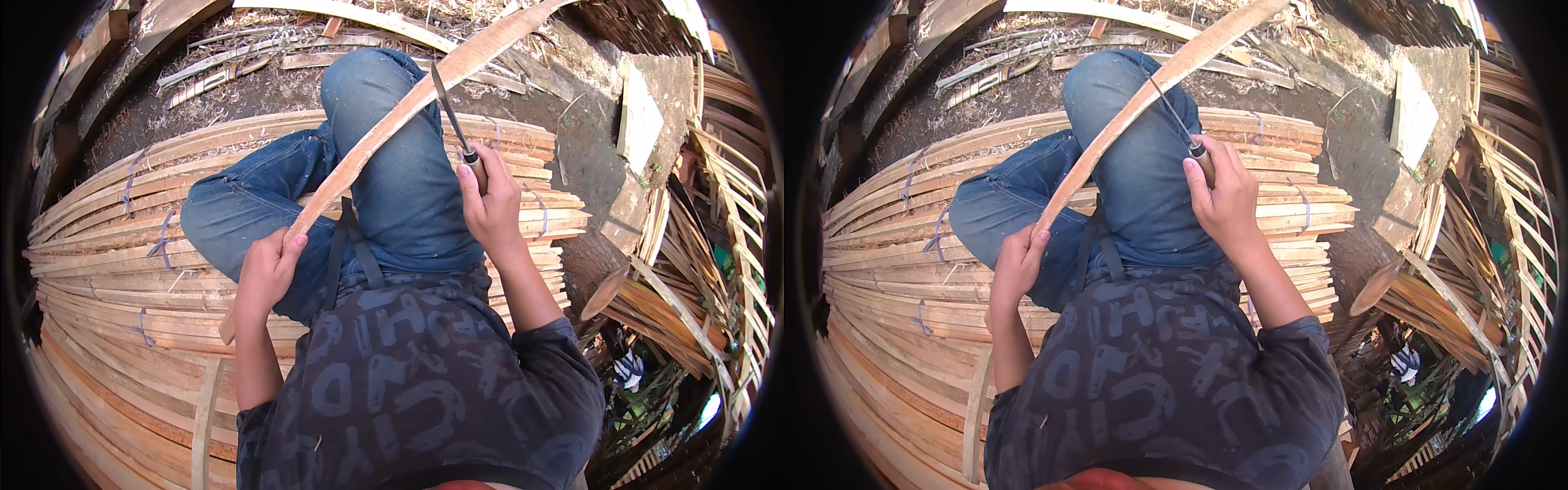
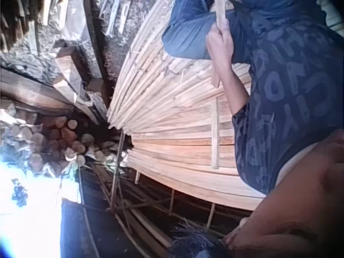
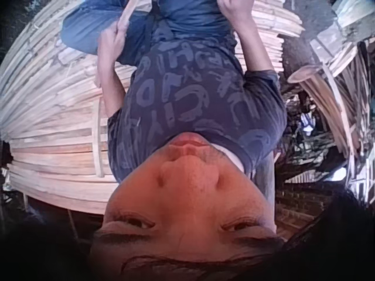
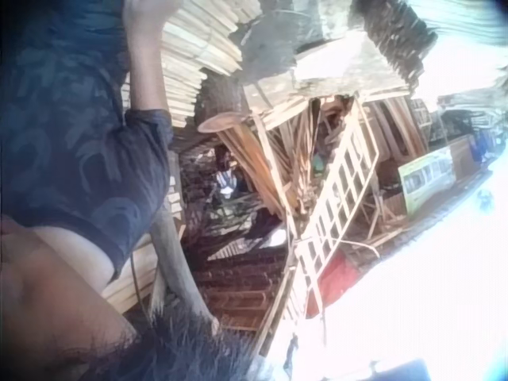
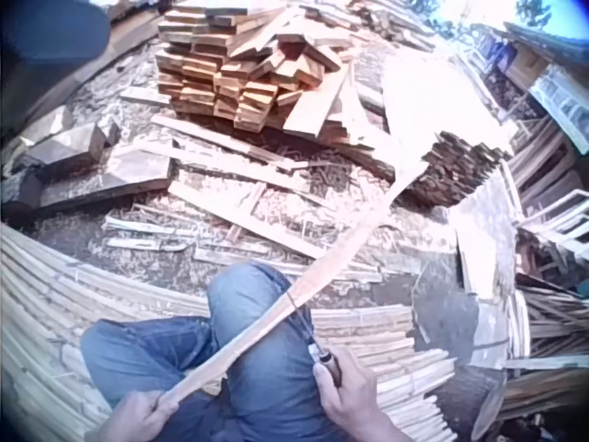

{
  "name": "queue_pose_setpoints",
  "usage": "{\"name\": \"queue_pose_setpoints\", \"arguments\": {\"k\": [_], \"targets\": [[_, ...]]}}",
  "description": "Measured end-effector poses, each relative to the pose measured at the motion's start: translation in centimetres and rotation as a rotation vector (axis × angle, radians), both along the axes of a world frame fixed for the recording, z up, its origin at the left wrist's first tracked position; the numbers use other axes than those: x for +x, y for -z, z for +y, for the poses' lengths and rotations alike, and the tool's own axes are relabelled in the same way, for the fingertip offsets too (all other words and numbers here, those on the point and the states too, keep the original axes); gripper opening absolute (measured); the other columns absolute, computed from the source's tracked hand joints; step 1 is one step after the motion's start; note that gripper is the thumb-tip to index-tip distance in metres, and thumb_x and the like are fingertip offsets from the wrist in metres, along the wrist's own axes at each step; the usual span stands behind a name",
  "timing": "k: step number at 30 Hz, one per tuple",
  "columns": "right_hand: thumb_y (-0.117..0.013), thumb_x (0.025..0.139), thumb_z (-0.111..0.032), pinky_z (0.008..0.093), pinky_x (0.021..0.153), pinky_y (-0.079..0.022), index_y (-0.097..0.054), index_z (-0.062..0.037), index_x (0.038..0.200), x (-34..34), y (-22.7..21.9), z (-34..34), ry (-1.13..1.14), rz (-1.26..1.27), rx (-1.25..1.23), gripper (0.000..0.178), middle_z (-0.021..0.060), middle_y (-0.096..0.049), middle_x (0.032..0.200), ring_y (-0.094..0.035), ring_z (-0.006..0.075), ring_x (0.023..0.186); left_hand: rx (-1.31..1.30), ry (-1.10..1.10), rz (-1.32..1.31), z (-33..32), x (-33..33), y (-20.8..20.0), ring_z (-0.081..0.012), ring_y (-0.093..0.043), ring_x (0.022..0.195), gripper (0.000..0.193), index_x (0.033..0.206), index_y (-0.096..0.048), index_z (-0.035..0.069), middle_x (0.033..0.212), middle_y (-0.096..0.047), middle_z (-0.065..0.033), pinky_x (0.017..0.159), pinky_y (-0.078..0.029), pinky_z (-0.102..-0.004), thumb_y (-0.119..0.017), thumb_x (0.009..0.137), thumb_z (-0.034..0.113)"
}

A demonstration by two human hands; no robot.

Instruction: The person sits on the ground and uses a curved knife to shave thin strips from a long piece of wood held across their lap. They repeatedly scrape the blade along the wood to remove the outer layer, creating a pile of wood shavings.

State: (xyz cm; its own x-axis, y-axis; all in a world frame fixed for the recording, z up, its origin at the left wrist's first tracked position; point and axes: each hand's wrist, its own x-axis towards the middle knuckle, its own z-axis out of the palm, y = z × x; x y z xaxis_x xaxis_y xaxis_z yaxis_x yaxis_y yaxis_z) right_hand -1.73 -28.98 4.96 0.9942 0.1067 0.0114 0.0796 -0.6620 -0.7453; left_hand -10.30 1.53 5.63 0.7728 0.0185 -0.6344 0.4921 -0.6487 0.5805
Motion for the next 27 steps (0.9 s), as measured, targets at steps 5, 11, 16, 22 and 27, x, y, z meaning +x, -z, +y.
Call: {"name": "queue_pose_setpoints", "arguments": {"k": [5,11,16,22,27], "targets": [[-0.064,0.086,-0.012,0.0358,0.053,-0.044,-0.055,-0.0022,0.103,0.1,0.3,0.1,-0.104,-0.037,-0.065,0.021,0.0128,-0.056,0.077,-0.057,0.0269,0.059,0.012,-0.041,-0.032,-1.7,-0.3,-1.5,-0.0378,-0.047,0.050,0.044,0.071,-0.050,-0.005,0.054,-0.045,-0.0206,0.051,-0.038,-0.0420,-0.054,0.093,0.033],[-0.065,0.087,-0.019,0.0383,0.050,-0.045,-0.056,-0.0030,0.094,-0.1,0.6,0.7,-0.103,0.113,-0.087,0.020,0.0123,-0.057,0.062,-0.059,0.0300,0.055,0.075,-0.062,-0.021,-3.1,-0.4,-2.4,-0.0413,-0.052,0.055,0.044,0.072,-0.053,-0.005,0.056,-0.049,-0.0225,0.052,-0.039,-0.0439,-0.054,0.093,0.034],[-0.061,0.089,-0.032,0.0407,0.049,-0.046,-0.055,-0.0047,0.081,1.1,1.9,0.2,-0.162,-0.014,-0.304,0.029,0.0138,-0.059,0.060,-0.061,0.0326,0.055,0.139,-0.038,-0.032,-3.4,-0.6,-2.5,-0.0441,-0.055,0.060,0.045,0.075,-0.054,-0.004,0.059,-0.053,-0.0239,0.056,-0.041,-0.0468,-0.054,0.093,0.037],[-0.058,0.089,-0.042,0.0408,0.045,-0.045,-0.053,-0.0065,0.076,3.3,3.6,-1.9,-0.174,-0.130,-0.540,0.038,0.0120,-0.059,0.059,-0.060,0.0309,0.052,0.178,-0.030,-0.031,-3.7,-1.0,-2.5,-0.0452,-0.056,0.062,0.047,0.076,-0.054,-0.004,0.060,-0.054,-0.0247,0.057,-0.042,-0.0479,-0.052,0.093,0.040],[-0.059,0.088,-0.045,0.0393,0.043,-0.044,-0.050,-0.0072,0.073,4.4,4.3,-2.7,-0.181,-0.232,-0.572,0.041,0.0090,-0.057,0.057,-0.058,0.0292,0.049,0.180,-0.002,-0.048,-4.1,-1.0,-2.4,-0.0448,-0.056,0.061,0.049,0.075,-0.053,-0.003,0.060,-0.055,-0.0238,0.056,-0.043,-0.0486,-0.051,0.094,0.043]]}}
